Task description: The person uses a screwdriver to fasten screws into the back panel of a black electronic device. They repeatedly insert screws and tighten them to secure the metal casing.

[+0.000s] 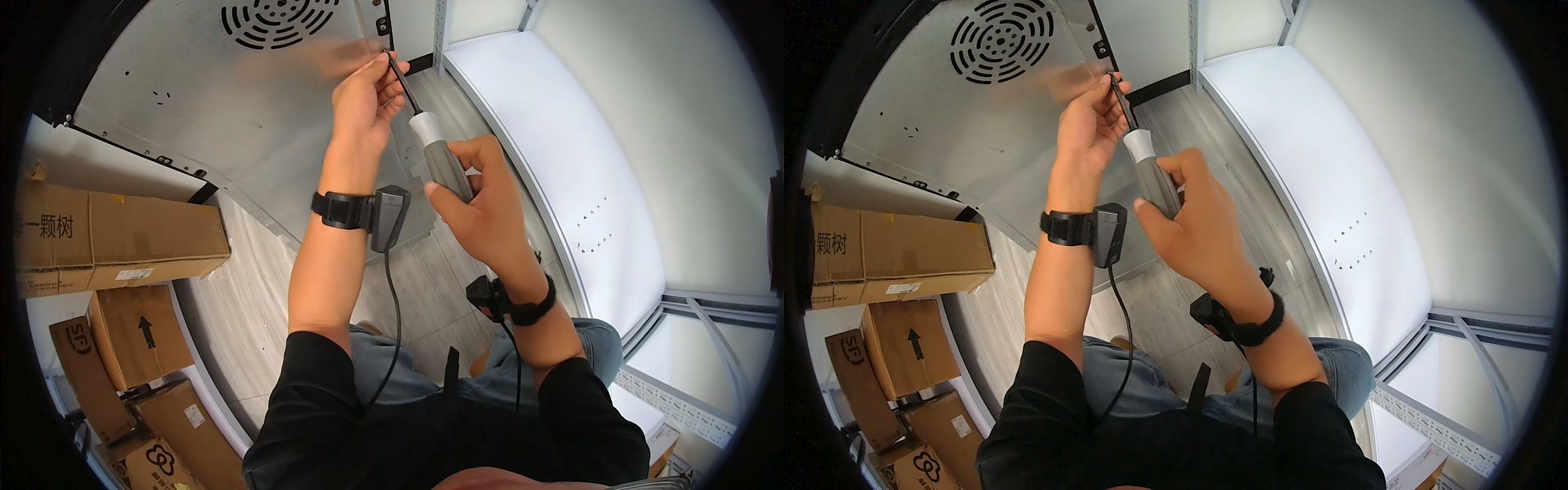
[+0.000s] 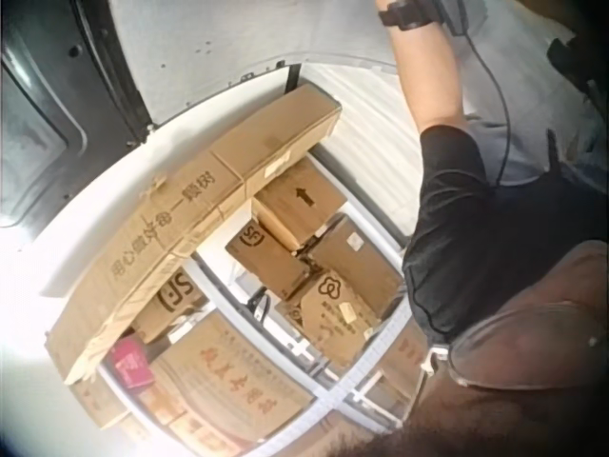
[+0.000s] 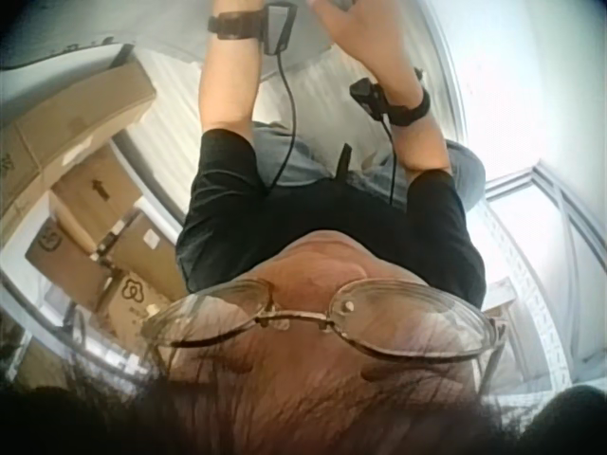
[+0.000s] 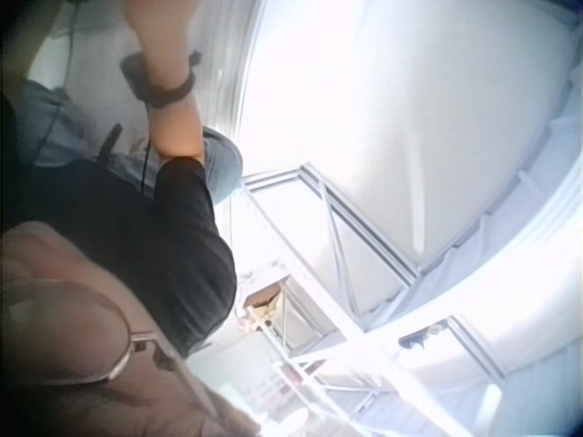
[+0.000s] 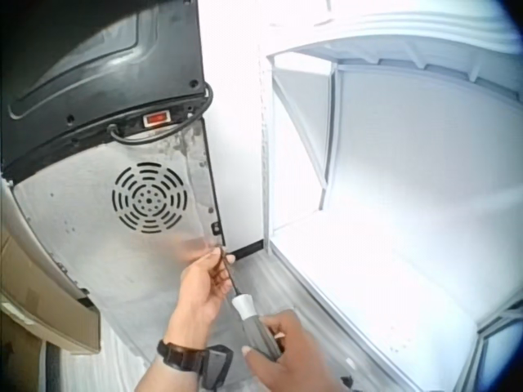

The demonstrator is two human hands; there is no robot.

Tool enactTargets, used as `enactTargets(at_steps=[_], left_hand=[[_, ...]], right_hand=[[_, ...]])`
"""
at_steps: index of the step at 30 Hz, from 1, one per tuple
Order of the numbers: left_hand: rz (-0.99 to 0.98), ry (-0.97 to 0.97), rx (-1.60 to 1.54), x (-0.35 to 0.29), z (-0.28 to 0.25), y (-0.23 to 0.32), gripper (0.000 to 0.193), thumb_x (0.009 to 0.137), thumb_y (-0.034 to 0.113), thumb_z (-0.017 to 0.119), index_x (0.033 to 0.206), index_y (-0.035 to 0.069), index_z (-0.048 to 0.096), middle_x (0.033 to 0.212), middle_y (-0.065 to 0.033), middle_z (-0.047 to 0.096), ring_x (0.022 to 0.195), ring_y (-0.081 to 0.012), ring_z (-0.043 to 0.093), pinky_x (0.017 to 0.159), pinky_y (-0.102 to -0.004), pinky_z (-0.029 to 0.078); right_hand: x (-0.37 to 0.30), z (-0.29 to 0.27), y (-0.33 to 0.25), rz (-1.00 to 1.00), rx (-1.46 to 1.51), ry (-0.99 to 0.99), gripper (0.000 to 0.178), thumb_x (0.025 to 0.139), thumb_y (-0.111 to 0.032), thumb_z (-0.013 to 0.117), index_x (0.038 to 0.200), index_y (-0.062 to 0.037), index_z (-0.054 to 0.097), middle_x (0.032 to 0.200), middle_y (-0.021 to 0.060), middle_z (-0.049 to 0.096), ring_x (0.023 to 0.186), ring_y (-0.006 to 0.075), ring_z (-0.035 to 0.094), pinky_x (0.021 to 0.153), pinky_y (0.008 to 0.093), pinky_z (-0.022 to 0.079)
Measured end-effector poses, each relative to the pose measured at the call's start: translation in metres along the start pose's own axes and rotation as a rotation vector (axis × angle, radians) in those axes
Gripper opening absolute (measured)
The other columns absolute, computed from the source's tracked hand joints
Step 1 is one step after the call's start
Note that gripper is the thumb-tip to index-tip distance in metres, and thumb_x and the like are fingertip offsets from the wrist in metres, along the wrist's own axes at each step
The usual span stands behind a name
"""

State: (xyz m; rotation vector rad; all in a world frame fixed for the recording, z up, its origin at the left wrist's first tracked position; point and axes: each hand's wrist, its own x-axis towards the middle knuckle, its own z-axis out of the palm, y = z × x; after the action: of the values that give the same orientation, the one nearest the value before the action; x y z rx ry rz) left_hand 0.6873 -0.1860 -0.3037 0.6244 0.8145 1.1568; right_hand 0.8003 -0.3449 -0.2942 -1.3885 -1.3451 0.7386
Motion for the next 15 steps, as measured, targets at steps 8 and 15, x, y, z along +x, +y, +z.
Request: enactTargets(at_steps=[8,15], left_hand=[[-0.053,-0.143,0.102,-0.008,-0.009,0.014,0.023,0.095,0.015,0.052,0.111,0.0,0.061,0.095,-0.0103,0.067,0.073,-0.0161,0.065,0.064,-0.0265,0.054],[-0.062,-0.209,0.094,-0.006,-0.008,0.008,0.026,0.097,0.011,0.047,0.117,-0.004,0.056,0.099,-0.0121,0.065,0.08,-0.0211,0.067,0.068,-0.0289,0.057]], right_hand=[[0.0,-0.002,-0.01,0.216,0.233,-0.049,0.041,0.079,-0.011,0.068,0.111,-0.0004,0.044,0.09,0.0126,0.061,0.063,0.0155,0.062,0.053,0.0271,0.047],[-0.001,-0.003,-0.021,0.336,0.411,-0.083,0.036,0.087,-0.01,0.061,0.115,0.0013,0.042,0.092,0.0147,0.063,0.054,0.0137,0.06,0.048,0.024,0.046]])
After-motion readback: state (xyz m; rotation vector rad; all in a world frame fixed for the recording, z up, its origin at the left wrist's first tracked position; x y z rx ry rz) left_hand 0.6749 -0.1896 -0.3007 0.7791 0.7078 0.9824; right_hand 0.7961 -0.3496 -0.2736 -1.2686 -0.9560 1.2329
